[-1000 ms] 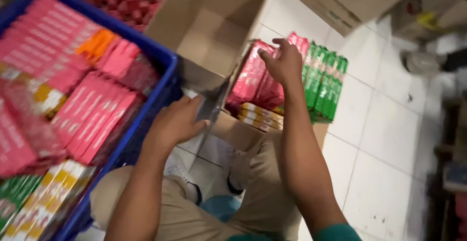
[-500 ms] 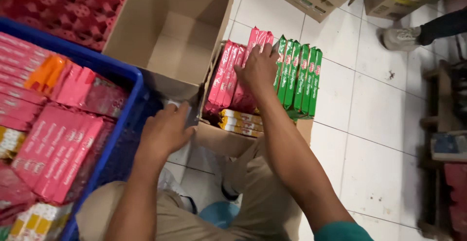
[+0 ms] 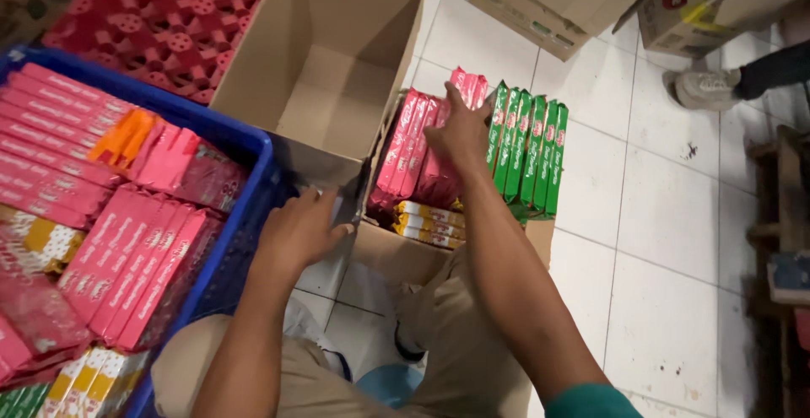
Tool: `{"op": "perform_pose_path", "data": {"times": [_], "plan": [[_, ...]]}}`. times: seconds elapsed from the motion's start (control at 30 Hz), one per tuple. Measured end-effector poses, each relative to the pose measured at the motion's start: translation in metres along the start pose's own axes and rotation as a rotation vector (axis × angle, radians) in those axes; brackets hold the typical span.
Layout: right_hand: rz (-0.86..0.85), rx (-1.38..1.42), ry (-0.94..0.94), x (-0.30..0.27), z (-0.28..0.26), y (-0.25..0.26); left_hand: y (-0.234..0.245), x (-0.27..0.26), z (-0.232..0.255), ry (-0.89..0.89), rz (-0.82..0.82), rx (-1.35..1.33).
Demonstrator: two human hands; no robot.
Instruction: The person packs various snack packets, including pink, green, and yellow packages, from a blue crate into a cardboard box. The person repeatedly picks up stacks of snacks and places them into the box, organizing them by color and type.
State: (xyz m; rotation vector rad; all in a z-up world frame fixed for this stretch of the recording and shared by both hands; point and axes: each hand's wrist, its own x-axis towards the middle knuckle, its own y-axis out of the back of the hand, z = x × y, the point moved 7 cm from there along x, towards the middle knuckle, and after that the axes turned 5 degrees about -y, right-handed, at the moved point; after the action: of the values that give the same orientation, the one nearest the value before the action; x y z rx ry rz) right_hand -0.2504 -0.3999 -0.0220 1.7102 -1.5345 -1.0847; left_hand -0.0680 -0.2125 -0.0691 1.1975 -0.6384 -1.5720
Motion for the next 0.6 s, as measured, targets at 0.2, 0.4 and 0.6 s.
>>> {"op": "perform_pose_path", "data": {"times": [0.2, 0.4, 0.6], "plan": [[0.035, 0.068, 0.048, 0.028, 0.02, -0.01, 0.005, -0.016, -0.018, 0.027, 0.076, -0.058], [-0.103, 0.54, 0.148, -0.027, -0.021, 0.035, 0.028, -0.046, -0.034, -0.071, 0.294, -0.286], [-0.545, 1.008, 0.322, -0.036, -0.07, -0.019, 0.037, -0.055, -0.058, 0.0, 0.404, -1.103]]}}
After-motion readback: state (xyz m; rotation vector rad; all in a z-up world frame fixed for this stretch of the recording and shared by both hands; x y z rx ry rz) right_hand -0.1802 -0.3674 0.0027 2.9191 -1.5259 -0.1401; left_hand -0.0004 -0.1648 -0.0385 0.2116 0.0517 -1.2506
